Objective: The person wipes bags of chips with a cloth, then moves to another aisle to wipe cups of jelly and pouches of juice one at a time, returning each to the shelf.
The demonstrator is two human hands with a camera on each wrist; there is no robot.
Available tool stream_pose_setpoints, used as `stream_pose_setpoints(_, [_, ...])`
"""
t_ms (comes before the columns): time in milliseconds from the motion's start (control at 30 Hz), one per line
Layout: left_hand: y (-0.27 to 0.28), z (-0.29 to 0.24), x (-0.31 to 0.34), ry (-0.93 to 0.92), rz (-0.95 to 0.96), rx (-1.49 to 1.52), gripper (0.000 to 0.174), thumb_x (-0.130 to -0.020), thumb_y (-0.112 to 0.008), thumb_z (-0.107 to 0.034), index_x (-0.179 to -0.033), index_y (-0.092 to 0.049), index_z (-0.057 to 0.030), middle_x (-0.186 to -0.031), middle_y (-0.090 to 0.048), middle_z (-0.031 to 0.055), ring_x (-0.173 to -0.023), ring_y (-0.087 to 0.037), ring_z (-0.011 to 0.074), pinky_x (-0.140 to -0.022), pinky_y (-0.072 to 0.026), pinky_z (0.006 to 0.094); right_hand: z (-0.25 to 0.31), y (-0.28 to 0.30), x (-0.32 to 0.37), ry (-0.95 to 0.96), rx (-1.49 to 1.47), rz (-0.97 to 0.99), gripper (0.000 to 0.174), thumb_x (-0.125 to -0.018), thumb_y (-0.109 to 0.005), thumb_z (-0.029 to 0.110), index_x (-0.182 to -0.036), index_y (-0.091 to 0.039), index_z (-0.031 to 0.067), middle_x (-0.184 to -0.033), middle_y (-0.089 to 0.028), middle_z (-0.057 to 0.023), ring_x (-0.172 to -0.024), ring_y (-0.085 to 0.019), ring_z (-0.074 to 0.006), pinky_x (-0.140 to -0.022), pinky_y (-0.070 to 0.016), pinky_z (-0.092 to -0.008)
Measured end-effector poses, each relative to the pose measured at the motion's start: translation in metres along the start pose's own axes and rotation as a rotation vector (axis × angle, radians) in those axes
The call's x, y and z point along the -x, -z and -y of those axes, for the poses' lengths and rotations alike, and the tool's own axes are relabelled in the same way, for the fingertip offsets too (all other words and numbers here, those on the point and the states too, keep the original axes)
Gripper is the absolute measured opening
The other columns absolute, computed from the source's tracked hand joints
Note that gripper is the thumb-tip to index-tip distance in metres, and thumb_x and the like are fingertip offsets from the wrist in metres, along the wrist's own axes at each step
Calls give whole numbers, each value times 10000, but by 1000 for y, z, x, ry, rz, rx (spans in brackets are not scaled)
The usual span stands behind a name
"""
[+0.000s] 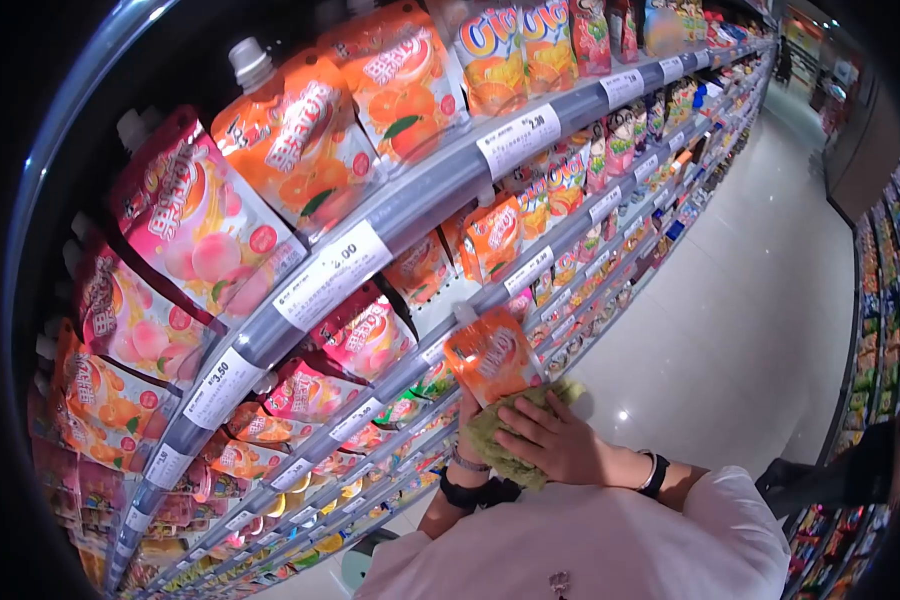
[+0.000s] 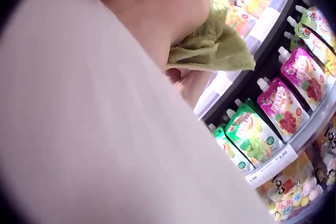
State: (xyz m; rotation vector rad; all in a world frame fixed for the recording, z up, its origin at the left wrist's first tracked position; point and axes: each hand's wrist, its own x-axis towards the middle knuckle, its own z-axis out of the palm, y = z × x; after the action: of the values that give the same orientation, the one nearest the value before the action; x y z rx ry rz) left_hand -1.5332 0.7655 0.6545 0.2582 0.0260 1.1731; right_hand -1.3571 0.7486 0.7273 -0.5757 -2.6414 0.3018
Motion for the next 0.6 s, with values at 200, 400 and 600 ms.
stream_pose_setpoints(200, [-38, -10, 20, -55, -107, -146, 760, -899, -224, -634, -1338, -338, -24, -1235, -512, 165, -1085, -547, 307, -919, -469, 421, 34, -28, 7, -57, 359, -70, 594, -791, -516, 205, -1368, -376, 216, -1444, -320, -92, -1314, -347, -256, -1049, -161, -588])
stream_pose_setpoints(400, [-45, -4, 45, -34, -265, -407, 815, -850, -268, -698, -1367, -318, -70, -1319, -437, 172, -1109, -515, 352, -937, -421, 491, 45, -24, 29, -215, 121, -856, 572, -892, -531, 277, -1377, -319, 59, -1258, -516, -171, -1289, -373, -274, -1009, -252, -599])
stream_pose_setpoints(600, [-62, -11, 72, 147, -24, -513, 988, -751, -331, -790, -1401, -248, -52, -1361, -386, 180, -1143, -491, 384, -976, -377, 472, 47, -23, 16, -657, -819, -1268, 590, -974, -355, 366, -1430, -178, 36, -1456, -264, -107, -1311, -311, -205, -1063, -280, -349])
